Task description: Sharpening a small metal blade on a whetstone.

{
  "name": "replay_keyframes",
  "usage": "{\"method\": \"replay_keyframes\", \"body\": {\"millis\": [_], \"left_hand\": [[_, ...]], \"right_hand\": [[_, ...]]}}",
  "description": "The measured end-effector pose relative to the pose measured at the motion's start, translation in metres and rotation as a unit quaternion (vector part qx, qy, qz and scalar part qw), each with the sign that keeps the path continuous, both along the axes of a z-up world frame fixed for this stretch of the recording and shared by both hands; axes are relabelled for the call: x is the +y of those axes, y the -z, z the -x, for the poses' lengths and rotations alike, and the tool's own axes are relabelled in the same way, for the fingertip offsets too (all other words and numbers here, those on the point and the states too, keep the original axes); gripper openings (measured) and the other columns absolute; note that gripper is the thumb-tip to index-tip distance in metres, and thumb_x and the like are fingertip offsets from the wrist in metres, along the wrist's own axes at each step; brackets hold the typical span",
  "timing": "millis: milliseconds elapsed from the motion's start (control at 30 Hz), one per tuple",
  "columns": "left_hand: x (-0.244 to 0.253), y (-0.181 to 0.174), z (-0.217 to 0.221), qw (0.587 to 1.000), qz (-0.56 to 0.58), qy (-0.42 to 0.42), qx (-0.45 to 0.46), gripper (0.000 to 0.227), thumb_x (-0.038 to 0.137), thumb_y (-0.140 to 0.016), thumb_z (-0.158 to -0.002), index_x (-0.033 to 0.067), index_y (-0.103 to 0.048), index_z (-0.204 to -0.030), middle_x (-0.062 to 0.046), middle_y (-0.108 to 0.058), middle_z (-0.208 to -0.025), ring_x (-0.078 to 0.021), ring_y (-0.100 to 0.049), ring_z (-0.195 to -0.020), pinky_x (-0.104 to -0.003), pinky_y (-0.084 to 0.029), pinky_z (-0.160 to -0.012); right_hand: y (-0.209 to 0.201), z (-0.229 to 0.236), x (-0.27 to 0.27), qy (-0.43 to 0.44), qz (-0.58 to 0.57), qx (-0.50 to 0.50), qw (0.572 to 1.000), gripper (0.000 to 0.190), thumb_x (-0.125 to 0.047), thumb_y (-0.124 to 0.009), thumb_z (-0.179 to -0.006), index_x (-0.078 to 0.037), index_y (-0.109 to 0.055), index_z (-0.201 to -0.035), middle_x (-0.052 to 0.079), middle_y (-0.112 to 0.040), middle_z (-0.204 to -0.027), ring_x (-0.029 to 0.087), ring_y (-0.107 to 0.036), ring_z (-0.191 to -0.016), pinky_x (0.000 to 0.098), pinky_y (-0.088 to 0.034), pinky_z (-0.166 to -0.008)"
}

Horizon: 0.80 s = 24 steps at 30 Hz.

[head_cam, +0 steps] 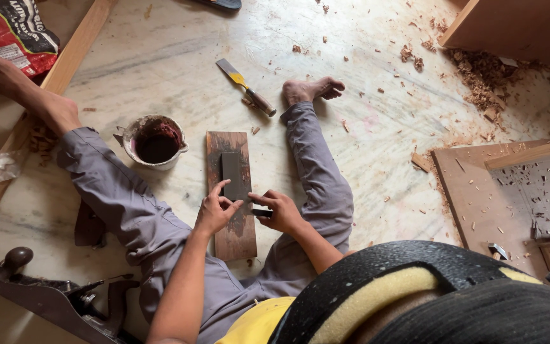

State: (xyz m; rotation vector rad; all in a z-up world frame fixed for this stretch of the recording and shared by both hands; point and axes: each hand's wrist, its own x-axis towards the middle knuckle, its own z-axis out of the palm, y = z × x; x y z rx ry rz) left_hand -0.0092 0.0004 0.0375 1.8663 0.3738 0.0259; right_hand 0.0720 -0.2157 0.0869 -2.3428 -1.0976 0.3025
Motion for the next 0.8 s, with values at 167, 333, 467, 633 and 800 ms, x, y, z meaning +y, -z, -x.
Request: {"method": "replay_keyframes", "body": {"millis": [167,333,467,633,800], "left_hand": [[0.0,0.005,-0.001,1.0,-0.011,-0.02,-0.001,0.071,0.03,-0.077,-0.085,0.011,-0.049,-0.147,-0.007,-0.076,-0.069,-0.0168,-0.071,-0.06,-0.031,-0.054,-0.064],[0.0,0.015,-0.002,0.999,-0.01,-0.033,-0.027,0.063,0.03,-0.07,-0.091,0.0109,-0.052,-0.148,-0.008,-0.072,-0.066,-0.0191,-0.069,-0.059,-0.032,-0.053,-0.063],[-0.003,0.004,-0.003,0.998,-0.035,-0.043,-0.009,0.065,0.036,-0.076,-0.087,0.0096,-0.053,-0.142,-0.008,-0.073,-0.063,-0.0193,-0.07,-0.057,-0.033,-0.054,-0.062],[-0.003,0.006,-0.004,0.998,-0.046,-0.041,-0.005,0.061,0.036,-0.072,-0.09,0.0101,-0.055,-0.142,-0.008,-0.072,-0.062,-0.0194,-0.07,-0.056,-0.034,-0.054,-0.06],[0.0,0.016,-0.006,0.995,-0.043,-0.092,0.003,0.044,0.024,-0.062,-0.097,0.011,-0.059,-0.139,-0.011,-0.075,-0.072,-0.0252,-0.074,-0.069,-0.039,-0.056,-0.071]], "right_hand": [[0.001,0.002,0.002,-0.022,-0.006,-0.027,0.999,0.077,-0.01,-0.086,-0.069,-0.032,-0.065,-0.14,0.006,-0.067,-0.098,0.026,-0.068,-0.087,0.039,-0.057,-0.076],[0.001,0.002,0.001,-0.018,-0.007,-0.029,0.999,0.077,-0.012,-0.086,-0.068,-0.03,-0.064,-0.14,0.006,-0.066,-0.097,0.027,-0.067,-0.084,0.0391,-0.056,-0.075],[0.004,0.004,0.001,-0.027,-0.015,-0.044,0.999,0.076,-0.012,-0.086,-0.068,-0.029,-0.066,-0.139,0.007,-0.065,-0.095,0.027,-0.066,-0.083,0.0396,-0.055,-0.074],[0.004,0.004,0.003,-0.038,-0.024,-0.07,0.997,0.074,-0.014,-0.087,-0.068,-0.028,-0.067,-0.138,0.007,-0.064,-0.094,0.028,-0.065,-0.082,0.0403,-0.054,-0.072],[0.004,0.001,0.007,-0.059,-0.032,-0.091,0.994,0.064,-0.021,-0.087,-0.074,-0.024,-0.068,-0.136,0.01,-0.062,-0.091,0.028,-0.062,-0.078,0.0408,-0.052,-0.07]]}}
